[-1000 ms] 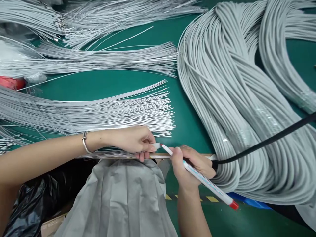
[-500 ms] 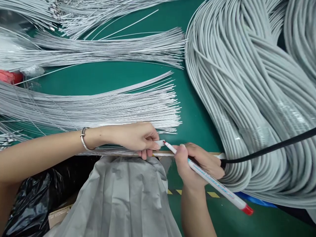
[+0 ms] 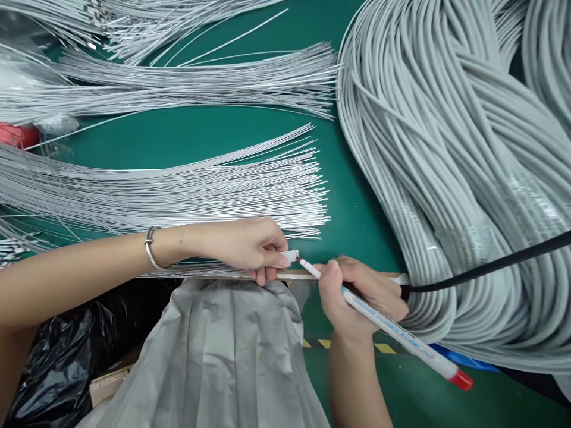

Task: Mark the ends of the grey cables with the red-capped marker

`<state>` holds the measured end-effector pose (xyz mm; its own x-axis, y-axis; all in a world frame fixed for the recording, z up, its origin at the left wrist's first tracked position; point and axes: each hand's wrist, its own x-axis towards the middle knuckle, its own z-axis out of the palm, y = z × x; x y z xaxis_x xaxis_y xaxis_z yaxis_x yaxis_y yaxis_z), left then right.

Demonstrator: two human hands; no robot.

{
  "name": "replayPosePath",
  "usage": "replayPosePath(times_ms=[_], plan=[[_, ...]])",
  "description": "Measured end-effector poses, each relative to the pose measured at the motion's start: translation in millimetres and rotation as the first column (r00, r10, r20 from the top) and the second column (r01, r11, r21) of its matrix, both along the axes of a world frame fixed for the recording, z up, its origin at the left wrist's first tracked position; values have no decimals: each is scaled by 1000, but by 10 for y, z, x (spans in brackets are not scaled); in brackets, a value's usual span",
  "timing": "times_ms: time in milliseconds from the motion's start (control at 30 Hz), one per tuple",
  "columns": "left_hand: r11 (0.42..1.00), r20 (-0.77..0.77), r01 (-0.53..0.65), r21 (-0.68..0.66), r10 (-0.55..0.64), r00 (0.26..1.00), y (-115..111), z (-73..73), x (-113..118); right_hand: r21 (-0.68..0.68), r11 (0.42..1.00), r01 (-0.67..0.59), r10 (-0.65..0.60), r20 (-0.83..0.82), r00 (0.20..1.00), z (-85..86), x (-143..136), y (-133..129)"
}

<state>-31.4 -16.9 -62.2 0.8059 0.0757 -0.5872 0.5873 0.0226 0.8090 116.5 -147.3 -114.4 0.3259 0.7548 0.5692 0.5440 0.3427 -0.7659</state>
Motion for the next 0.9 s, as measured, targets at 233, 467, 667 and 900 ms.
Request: replayPosePath(times_ms=[233,467,667,900], plan=[[1000,12,-14,-10,14,1000,-8,-24,-13,-2,1000,-16,16,6,1000,10,18,-5],[1000,2,-17,-10,17,1000,-15,-28,-16,-15,999,-29,30,4,1000,17,23,-3],[1000,17,-25,6,25,1000,-18,-27,-19,-21,999,-41,41,5,999,29,30,-14],[1000,1,-23,-21,23,1000,-19,-45,-13,14,1000,-2,5,-235,972,-11,14,-13]])
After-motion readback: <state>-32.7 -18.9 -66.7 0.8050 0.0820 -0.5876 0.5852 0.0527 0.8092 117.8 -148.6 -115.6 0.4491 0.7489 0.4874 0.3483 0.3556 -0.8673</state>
